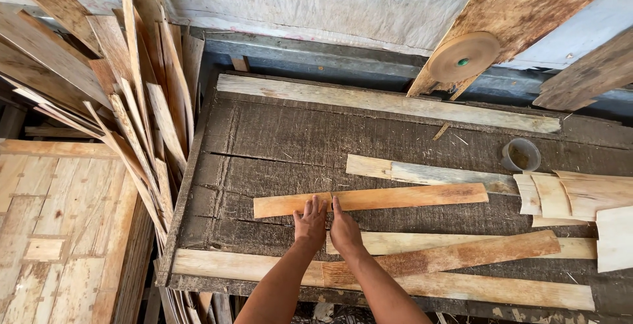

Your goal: Manually processing and trimming wood strips or veneer on a workbench using a utility knife.

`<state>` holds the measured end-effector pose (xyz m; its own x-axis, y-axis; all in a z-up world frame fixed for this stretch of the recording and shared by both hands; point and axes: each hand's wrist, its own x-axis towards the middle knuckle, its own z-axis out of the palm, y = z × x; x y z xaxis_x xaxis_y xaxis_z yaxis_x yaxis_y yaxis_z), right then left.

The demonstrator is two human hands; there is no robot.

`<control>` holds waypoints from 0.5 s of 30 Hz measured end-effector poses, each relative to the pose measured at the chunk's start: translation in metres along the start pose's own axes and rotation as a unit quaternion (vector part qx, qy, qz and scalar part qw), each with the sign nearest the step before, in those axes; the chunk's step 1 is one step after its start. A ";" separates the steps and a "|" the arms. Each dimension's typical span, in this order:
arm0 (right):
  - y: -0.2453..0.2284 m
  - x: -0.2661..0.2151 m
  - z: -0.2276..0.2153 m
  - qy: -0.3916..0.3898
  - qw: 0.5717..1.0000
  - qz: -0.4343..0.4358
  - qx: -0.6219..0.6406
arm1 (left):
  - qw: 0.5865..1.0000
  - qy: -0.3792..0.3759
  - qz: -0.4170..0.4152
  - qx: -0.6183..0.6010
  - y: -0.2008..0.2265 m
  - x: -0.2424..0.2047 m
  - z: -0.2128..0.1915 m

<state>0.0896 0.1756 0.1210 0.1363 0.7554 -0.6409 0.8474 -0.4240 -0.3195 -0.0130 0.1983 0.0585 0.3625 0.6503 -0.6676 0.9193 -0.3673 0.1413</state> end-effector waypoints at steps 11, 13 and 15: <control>0.014 0.033 0.018 0.044 0.999 -0.013 -0.007 | 0.999 0.043 -0.006 -0.030 0.000 0.009 0.016; 0.019 0.038 0.022 0.027 1.000 -0.001 -0.002 | 0.999 0.043 -0.008 -0.028 0.000 0.010 0.016; 0.041 0.062 0.044 0.076 0.996 -0.050 -0.004 | 0.999 0.036 -0.005 -0.023 0.000 0.013 0.019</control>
<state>0.1103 0.1831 0.0374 0.1268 0.8613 -0.4920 0.8649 -0.3388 -0.3703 -0.0111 0.1944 0.0359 0.3619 0.7005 -0.6151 0.9284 -0.3303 0.1700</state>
